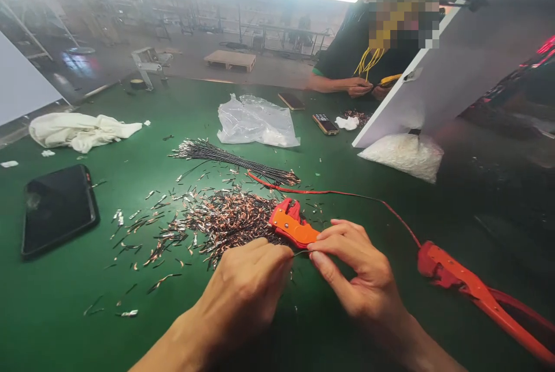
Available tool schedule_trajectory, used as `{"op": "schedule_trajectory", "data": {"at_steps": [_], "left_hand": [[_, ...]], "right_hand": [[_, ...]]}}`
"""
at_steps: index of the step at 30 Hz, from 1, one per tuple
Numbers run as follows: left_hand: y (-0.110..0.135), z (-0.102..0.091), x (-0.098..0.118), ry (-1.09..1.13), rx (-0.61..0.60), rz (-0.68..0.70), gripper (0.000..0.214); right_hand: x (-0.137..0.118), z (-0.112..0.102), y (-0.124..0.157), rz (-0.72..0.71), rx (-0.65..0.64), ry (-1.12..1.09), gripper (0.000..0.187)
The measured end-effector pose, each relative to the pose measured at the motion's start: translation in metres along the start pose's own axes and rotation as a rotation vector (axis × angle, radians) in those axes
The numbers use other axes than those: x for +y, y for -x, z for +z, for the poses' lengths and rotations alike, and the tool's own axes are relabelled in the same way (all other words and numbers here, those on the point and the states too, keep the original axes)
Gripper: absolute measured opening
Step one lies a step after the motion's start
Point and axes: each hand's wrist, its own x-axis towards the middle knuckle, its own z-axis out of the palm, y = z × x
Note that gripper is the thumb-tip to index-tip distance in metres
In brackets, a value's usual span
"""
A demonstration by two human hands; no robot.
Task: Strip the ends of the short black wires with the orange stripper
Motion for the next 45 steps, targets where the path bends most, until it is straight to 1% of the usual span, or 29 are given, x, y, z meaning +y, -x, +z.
{"op": "schedule_trajectory", "data": {"at_steps": [3,4,5,7,8,9,10,12,14,15,17,18,19,20,22,24,25,27,28,29,31,33,35,37,38,40,41,43,45], "left_hand": [[-0.002,-0.001,-0.002,-0.041,0.039,-0.006,0.015],[-0.003,-0.001,-0.002,-0.055,0.059,-0.018,0.015],[-0.004,-0.002,-0.001,-0.067,0.075,-0.028,0.015],[-0.007,-0.006,0.0,-0.097,0.112,-0.056,0.016],[-0.009,-0.008,0.0,-0.115,0.129,-0.078,0.016],[-0.01,-0.01,0.001,-0.133,0.144,-0.108,0.016],[-0.01,-0.013,0.001,-0.153,0.156,-0.144,0.016],[-0.009,-0.017,0.0,-0.188,0.174,-0.216,0.016],[-0.006,-0.019,-0.001,-0.209,0.184,-0.266,0.015],[-0.004,-0.02,-0.001,-0.214,0.184,-0.281,0.015],[0.0,-0.02,-0.001,-0.212,0.197,-0.294,0.015],[0.0,-0.02,0.0,-0.206,0.213,-0.294,0.014],[0.0,-0.02,0.001,-0.198,0.236,-0.288,0.013],[-0.002,-0.02,0.002,-0.189,0.258,-0.276,0.012],[-0.006,-0.021,0.005,-0.163,0.314,-0.245,0.011],[-0.01,-0.023,0.009,-0.152,0.354,-0.214,0.011],[-0.011,-0.023,0.011,-0.146,0.363,-0.19,0.012],[-0.01,-0.021,0.015,-0.131,0.379,-0.115,0.017],[-0.007,-0.018,0.017,-0.108,0.371,-0.066,0.02],[-0.004,-0.015,0.019,-0.096,0.394,-0.023,0.022],[0.003,-0.007,0.021,-0.133,0.359,0.078,0.022],[0.009,0.0,0.022,-0.179,0.325,0.112,0.016],[0.015,0.006,0.022,-0.224,0.409,0.11,0.015],[0.019,0.01,0.025,-0.256,0.468,0.089,0.018],[0.021,0.012,0.028,-0.259,0.395,0.078,0.02],[0.024,0.018,0.034,-0.184,0.337,0.061,0.024],[0.024,0.022,0.037,-0.128,0.284,0.022,0.024],[0.023,0.028,0.043,0.01,0.248,-0.183,0.022],[0.02,0.032,0.045,0.203,0.201,-0.344,0.017]], "right_hand": [[0.005,-0.002,0.0,0.098,-0.086,0.059,0.015],[0.007,-0.002,0.001,0.15,-0.12,0.118,0.019],[0.01,-0.002,0.002,0.201,-0.155,0.193,0.032],[0.016,-0.002,0.008,0.275,-0.229,0.363,0.066],[0.019,-0.002,0.011,0.291,-0.275,0.431,0.078],[0.022,-0.002,0.014,0.302,-0.316,0.48,0.082],[0.023,-0.002,0.017,0.313,-0.355,0.511,0.08],[0.024,-0.002,0.019,0.344,-0.424,0.532,0.06],[0.023,-0.005,0.017,0.385,-0.451,0.509,0.038],[0.023,-0.008,0.014,0.407,-0.444,0.477,0.033],[0.025,-0.017,0.005,0.478,-0.425,0.348,0.032],[0.027,-0.023,0.0,0.53,-0.421,0.235,0.034],[0.029,-0.03,-0.005,0.606,-0.455,0.088,0.035],[0.031,-0.035,-0.009,0.662,-0.469,-0.109,0.039],[0.032,-0.041,-0.013,0.743,-0.442,-0.616,0.046],[0.027,-0.036,-0.011,0.768,-0.4,-1.026,0.045],[0.022,-0.03,-0.009,0.757,-0.392,-1.166,0.043],[0.009,-0.015,-0.004,0.797,-0.355,-1.334,0.041],[0.002,-0.008,-0.002,0.832,-0.339,-1.433,0.046],[-0.004,-0.002,0.0,0.869,-0.33,-1.538,0.045],[-0.013,0.005,0.002,0.954,-0.268,-1.646,0.043],[-0.015,0.008,0.001,1.058,-0.214,-1.658,0.037],[-0.012,0.009,0.0,1.143,-0.17,-1.643,0.028],[-0.009,0.011,-0.002,1.181,-0.102,-1.639,0.028],[-0.009,0.013,-0.003,1.18,-0.06,-1.637,0.031],[-0.009,0.016,-0.003,1.141,0.008,-1.613,0.042],[-0.01,0.017,-0.002,1.111,0.017,-1.594,0.047],[-0.013,0.019,0.0,1.041,-0.007,-1.54,0.052],[-0.015,0.02,0.002,0.988,-0.04,-1.48,0.052]]}}
